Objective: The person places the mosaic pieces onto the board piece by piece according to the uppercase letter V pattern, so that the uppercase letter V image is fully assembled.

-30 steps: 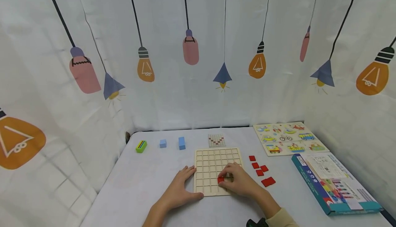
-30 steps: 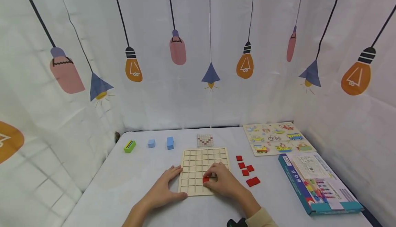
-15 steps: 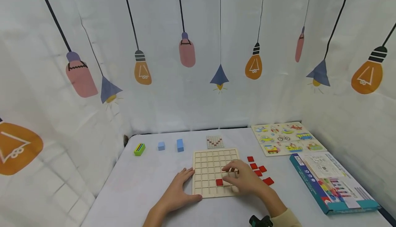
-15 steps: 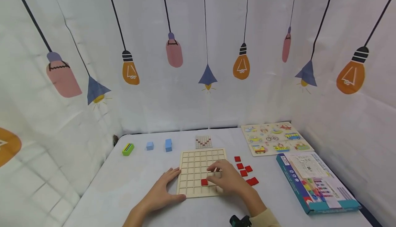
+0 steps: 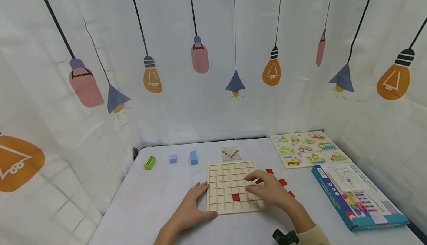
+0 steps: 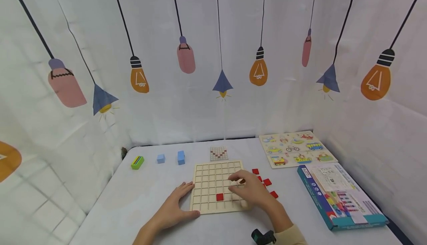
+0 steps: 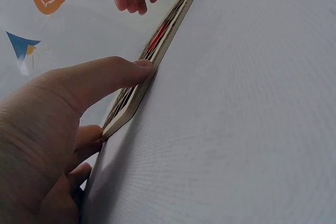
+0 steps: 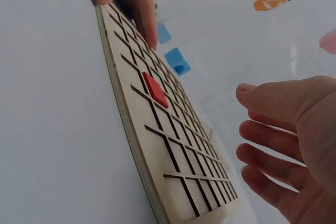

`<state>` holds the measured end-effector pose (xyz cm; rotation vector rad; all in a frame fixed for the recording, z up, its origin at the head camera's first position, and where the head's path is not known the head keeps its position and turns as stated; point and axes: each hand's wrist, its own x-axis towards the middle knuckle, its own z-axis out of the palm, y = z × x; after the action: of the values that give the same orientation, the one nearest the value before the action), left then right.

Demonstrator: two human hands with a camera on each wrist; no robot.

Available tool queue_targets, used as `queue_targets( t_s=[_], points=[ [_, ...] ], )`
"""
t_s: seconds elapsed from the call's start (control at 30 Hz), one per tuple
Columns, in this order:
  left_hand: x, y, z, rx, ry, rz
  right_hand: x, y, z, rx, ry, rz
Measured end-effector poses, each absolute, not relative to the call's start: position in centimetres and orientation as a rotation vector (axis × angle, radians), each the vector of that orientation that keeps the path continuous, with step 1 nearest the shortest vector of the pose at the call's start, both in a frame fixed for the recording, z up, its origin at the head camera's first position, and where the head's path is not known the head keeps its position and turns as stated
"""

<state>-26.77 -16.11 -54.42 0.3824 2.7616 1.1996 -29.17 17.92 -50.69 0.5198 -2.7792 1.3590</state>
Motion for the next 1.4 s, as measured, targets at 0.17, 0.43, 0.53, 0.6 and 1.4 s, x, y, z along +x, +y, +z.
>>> queue_targets(
  t_s=[0.17,0.43,0.53,0.6,1.4],
  points=[
    [-27.0,-16.1,-54.7,0.386,2.76,1.185,-29.6,19.1,-50.6,0.497,-2.773,1.352],
    [-26.8,-16.1,-54.5,0.388,2.781,1.18,-30.7,21.4,-50.8,0.395,-2.754,1.322],
    [-26.7,-16.1,-54.5,0.384,2.78,1.182,-31.1,22.4,-51.1,0.36,-2.755,1.283],
    [-26.7,-16.1,-54.6,0.38,2.776,1.183,-31.4,22.9,-51.2,0.336,-2.752,1.288],
    [-26.8,-16.1,-54.6,0.353,2.745,1.191,-32.6,25.8,-51.8,0.134,-2.809,1.312]
  ],
)
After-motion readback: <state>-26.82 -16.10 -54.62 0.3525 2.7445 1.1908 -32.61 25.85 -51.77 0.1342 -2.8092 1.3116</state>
